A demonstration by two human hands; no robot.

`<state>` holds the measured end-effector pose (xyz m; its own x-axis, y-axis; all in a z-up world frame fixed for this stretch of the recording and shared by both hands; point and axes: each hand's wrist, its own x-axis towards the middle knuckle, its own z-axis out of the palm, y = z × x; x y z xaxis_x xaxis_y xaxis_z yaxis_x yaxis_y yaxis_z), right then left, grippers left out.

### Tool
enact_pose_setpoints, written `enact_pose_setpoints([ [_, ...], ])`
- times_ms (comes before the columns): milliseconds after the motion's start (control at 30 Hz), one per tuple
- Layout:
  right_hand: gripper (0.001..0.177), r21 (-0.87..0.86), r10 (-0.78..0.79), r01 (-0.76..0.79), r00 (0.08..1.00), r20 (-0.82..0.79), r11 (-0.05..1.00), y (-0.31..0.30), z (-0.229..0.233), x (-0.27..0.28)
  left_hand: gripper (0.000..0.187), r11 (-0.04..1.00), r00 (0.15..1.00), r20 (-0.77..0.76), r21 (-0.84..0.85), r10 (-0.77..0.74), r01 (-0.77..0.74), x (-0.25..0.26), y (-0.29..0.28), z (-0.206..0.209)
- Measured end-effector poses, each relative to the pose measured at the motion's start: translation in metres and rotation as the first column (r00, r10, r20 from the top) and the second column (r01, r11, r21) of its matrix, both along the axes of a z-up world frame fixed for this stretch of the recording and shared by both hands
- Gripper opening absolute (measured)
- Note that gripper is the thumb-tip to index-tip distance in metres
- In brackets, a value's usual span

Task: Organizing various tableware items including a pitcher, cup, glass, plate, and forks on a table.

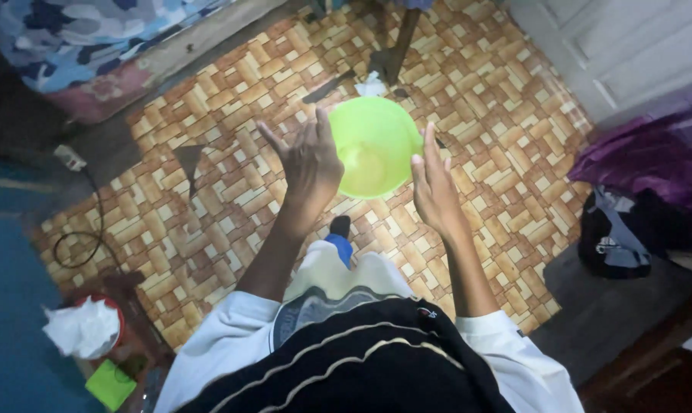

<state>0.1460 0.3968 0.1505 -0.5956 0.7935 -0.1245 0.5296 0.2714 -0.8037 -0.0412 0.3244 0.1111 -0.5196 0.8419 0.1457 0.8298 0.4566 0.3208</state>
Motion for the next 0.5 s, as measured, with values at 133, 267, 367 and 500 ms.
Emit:
enact_pose_setpoints([
  [133, 0.062, 0.049, -0.012, 0.012, 1.000, -0.016, 0.999, 0.056, -0.003, -0.009, 0.058, 0.998, 0.991, -0.125, 0.038, -0.042, 0.047, -0.019, 0.068, -0.007],
  [267, 0.065, 0.021, -0.083, 0.083, 0.997, 0.001, 0.996, 0.105, -0.003, -0.026, 0.058, 0.991, 0.992, -0.053, -0.070, -0.118, 0.115, -0.040, 0.129, 0.016],
  [367, 0.065, -0.001, -0.108, 0.108, 0.994, -0.022, 0.994, 0.143, 0.002, -0.034, 0.057, 0.986, 0.986, -0.066, -0.078, -0.151, 0.146, -0.045, 0.170, 0.030],
  [500, 0.065, 0.029, -0.123, 0.124, 0.992, -0.030, 0.992, 0.204, 0.009, -0.042, 0.057, 0.986, 0.976, -0.141, -0.052, -0.166, 0.160, -0.056, 0.235, 0.033],
])
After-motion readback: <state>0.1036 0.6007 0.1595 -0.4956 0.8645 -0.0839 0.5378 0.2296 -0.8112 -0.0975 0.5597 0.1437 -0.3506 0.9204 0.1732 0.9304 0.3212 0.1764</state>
